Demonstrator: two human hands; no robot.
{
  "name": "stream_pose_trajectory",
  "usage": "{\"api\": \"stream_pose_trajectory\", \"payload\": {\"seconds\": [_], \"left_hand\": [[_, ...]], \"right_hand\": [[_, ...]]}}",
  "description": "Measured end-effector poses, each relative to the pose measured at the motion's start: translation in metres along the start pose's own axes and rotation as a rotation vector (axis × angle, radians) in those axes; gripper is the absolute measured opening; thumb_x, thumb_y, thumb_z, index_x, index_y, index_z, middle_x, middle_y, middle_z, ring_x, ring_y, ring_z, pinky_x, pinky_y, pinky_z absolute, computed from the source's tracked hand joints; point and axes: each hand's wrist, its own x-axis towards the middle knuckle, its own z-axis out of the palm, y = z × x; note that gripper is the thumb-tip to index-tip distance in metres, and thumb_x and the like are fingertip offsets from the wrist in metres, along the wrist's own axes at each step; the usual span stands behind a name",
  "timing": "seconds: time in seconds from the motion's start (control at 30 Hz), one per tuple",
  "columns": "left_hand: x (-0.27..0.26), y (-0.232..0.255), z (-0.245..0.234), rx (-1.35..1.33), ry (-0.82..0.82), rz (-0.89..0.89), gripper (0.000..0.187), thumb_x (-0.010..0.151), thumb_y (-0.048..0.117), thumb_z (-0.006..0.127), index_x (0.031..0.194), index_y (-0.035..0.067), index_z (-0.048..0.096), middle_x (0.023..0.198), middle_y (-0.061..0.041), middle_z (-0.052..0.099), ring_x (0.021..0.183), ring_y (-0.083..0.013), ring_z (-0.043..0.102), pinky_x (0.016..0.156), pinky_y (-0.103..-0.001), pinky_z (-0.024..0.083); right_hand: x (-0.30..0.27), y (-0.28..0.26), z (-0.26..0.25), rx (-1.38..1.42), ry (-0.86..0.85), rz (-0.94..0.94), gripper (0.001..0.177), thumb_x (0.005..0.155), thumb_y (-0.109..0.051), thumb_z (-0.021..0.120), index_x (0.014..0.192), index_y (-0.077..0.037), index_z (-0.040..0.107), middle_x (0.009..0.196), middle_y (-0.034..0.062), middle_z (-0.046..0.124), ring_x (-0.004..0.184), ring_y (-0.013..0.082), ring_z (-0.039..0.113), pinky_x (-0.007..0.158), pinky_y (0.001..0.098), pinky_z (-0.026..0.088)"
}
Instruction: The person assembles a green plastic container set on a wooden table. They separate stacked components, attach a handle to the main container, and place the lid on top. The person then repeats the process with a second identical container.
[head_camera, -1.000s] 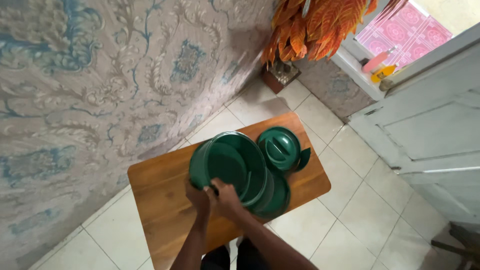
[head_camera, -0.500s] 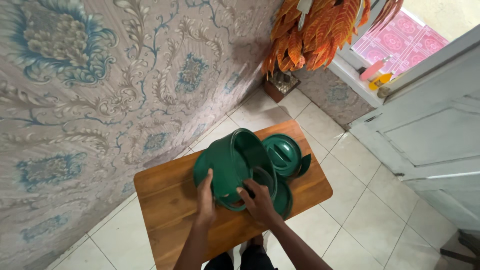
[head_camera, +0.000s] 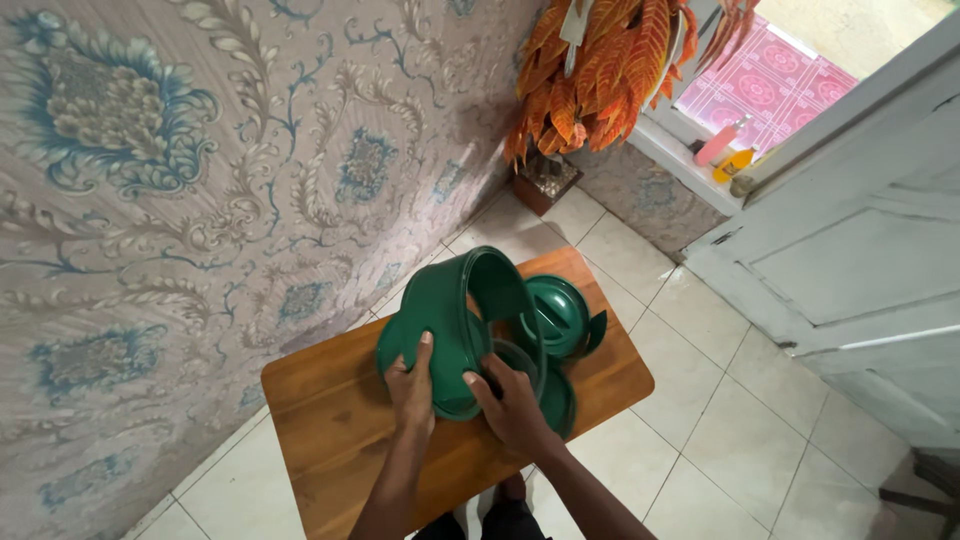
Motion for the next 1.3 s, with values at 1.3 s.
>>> {"api": "stream_pose_trajectory", "payload": {"seconds": [1.3], "left_hand": [[0.024, 0.040, 0.018, -0.091, 0.002, 0.052, 0.049, 0.098, 0.050, 0.059, 0.069, 0.010, 0.062, 0.063, 0.000, 0.058, 0.050, -0.0114, 0.050, 0.046, -0.030, 0.041]], "right_hand": [[0.005, -0.028, 0.027, -0.494, -0.127, -0.210, 0.033, 0.106, -0.035, 0.057, 0.098, -0.003, 0.057, 0.050, 0.0128, 0.053, 0.039, 0.0315, 0.054, 0.038, 0.0427, 0.041]]}}
